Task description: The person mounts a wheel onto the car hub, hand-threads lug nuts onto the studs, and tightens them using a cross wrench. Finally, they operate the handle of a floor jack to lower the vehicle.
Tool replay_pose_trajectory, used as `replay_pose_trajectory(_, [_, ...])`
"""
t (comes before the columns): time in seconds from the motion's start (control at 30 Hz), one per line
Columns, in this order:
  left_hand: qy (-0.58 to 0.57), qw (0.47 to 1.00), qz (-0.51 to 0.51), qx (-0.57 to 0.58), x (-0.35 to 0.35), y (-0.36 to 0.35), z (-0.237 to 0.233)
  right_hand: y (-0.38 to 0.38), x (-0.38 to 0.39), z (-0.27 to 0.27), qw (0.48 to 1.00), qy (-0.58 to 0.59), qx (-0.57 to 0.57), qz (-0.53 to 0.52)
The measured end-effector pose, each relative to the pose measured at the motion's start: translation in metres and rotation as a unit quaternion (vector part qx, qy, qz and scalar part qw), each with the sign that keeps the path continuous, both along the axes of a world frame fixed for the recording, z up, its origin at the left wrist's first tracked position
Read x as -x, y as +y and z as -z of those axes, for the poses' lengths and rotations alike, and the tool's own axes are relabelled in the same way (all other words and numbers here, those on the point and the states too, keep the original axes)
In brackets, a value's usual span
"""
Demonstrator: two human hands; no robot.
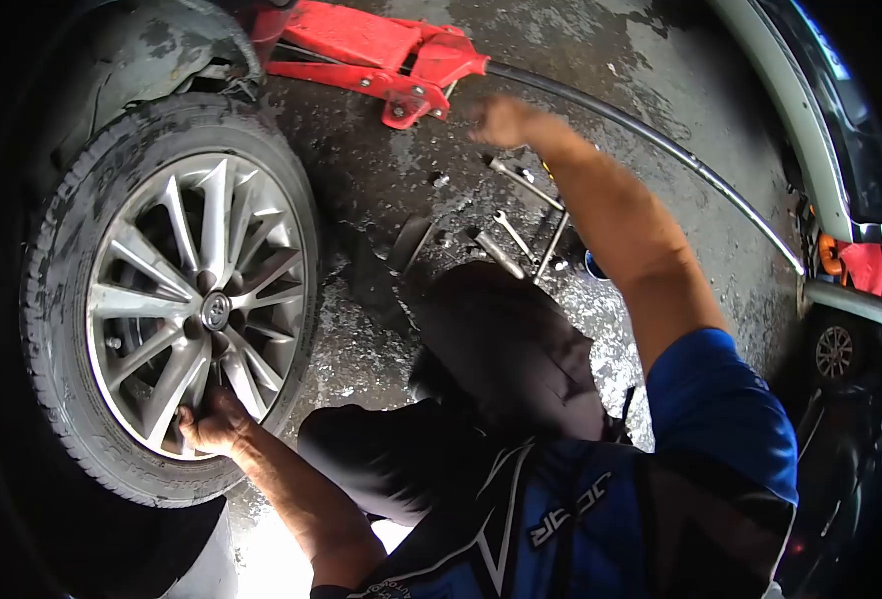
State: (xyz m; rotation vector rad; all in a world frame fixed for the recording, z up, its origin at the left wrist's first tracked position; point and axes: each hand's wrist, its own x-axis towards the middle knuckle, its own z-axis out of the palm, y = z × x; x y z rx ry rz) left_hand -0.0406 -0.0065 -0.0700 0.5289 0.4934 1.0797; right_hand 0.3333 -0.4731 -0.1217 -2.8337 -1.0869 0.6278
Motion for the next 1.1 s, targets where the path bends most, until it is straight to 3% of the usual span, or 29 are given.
replay_pose_trajectory(0.03, [-0.021, 0.999, -0.024, -0.010, 0.005, 0.013, 0.013, -0.028, -0.002, 0.049, 0.996, -0.013, 0.068, -0.065])
replay_pose_trajectory(0.1, [0.005, 1.000, -0.004, -0.013, -0.001, -0.002, -0.003, -0.068, 0.047, 0.096, 0.998, -0.038, -0.019, 0.056])
replay_pose_trajectory(0.17, [0.002, 0.999, -0.043, -0.007, 0.005, 0.014, 0.007, -0.072, 0.082, 0.123, 0.952, 0.059, 0.047, 0.296])
replay_pose_trajectory(0.23, [0.010, 0.998, -0.034, -0.052, 0.012, 0.031, 0.015, -0.072, 0.115, 0.150, 0.949, 0.126, 0.051, 0.285])
replay_pose_trajectory(0.3, [-0.008, 0.997, 0.023, -0.071, 0.015, 0.030, 0.014, -0.042, 0.153, 0.132, 0.939, 0.171, -0.030, 0.296])
replay_pose_trajectory(0.37, [0.016, 0.996, 0.015, -0.091, 0.013, 0.024, 0.010, -0.014, 0.169, 0.164, 0.975, 0.155, -0.038, 0.156])
replay_pose_trajectory(0.4, [0.017, 0.995, 0.009, -0.098, 0.014, 0.029, 0.016, -0.006, 0.173, 0.175, 0.975, 0.156, -0.044, 0.149])
replay_pose_trajectory(0.47, [-0.014, 0.999, 0.040, -0.034, 0.030, 0.051, 0.020, 0.022, 0.171, 0.193, 0.993, 0.073, -0.093, 0.015])
replay_pose_trajectory(0.53, [0.058, 0.995, 0.035, -0.067, 0.018, 0.022, 0.004, 0.026, 0.160, 0.218, 0.990, 0.071, -0.116, -0.045])
replay_pose_trajectory(0.57, [0.065, 0.995, 0.018, -0.072, 0.011, 0.011, -0.003, 0.033, 0.152, 0.231, 0.935, 0.278, -0.158, 0.151])
replay_pose_trajectory(0.6, [0.073, 0.994, 0.015, -0.081, 0.010, 0.009, -0.002, 0.033, 0.155, 0.211, 0.949, 0.200, -0.182, 0.160])
replay_pose_trajectory(0.63, [0.046, 0.996, 0.027, -0.075, 0.007, 0.003, -0.006, 0.039, 0.150, 0.249, 0.894, 0.275, -0.229, 0.268])
replay_pose_trajectory(0.67, [0.043, 0.997, 0.023, -0.067, 0.011, 0.006, -0.002, 0.038, 0.138, 0.235, 0.956, 0.202, -0.181, 0.112])
replay_pose_trajectory(0.7, [0.000, 0.998, 0.025, -0.056, 0.006, 0.000, -0.003, 0.039, 0.129, 0.209, 0.985, 0.113, -0.126, -0.037])
replay_pose_trajectory(0.77, [-0.001, 0.998, 0.005, -0.055, -0.005, -0.016, -0.016, 0.073, 0.102, 0.176, 0.962, 0.131, -0.241, -0.009])
replay_pose_trajectory(0.83, [0.005, 0.998, -0.016, -0.054, -0.010, -0.019, -0.019, 0.122, 0.082, 0.118, 0.901, 0.155, -0.403, 0.052])
replay_pose_trajectory(0.9, [-0.006, 0.998, -0.024, -0.064, -0.005, -0.008, -0.010, 0.167, 0.073, 0.035, 0.903, 0.143, -0.403, -0.045])
replay_pose_trajectory(0.93, [-0.007, 0.998, -0.013, -0.062, -0.007, -0.011, -0.014, 0.196, 0.078, 0.025, 0.877, 0.098, -0.460, -0.093])
replay_pose_trajectory(0.97, [-0.016, 0.998, 0.003, -0.064, -0.004, -0.006, -0.010, 0.218, 0.090, -0.004, 0.883, 0.140, -0.435, -0.103])
replay_pose_trajectory(1.0, [-0.011, 0.998, -0.006, -0.061, -0.006, -0.009, -0.012, 0.241, 0.112, -0.018, 0.852, 0.183, -0.482, -0.093])
replay_pose_trajectory(1.03, [-0.007, 0.998, -0.014, -0.059, -0.008, -0.011, -0.014, 0.265, 0.136, -0.030, 0.849, 0.281, -0.446, -0.046])
replay_pose_trajectory(1.07, [-0.005, 0.999, -0.010, -0.050, -0.007, -0.008, -0.011, 0.291, 0.163, -0.029, 0.805, 0.303, -0.508, -0.046])
replay_pose_trajectory(1.1, [-0.003, 0.999, -0.006, -0.043, -0.004, -0.005, -0.009, 0.301, 0.188, -0.049, 0.818, 0.341, -0.462, 0.018])
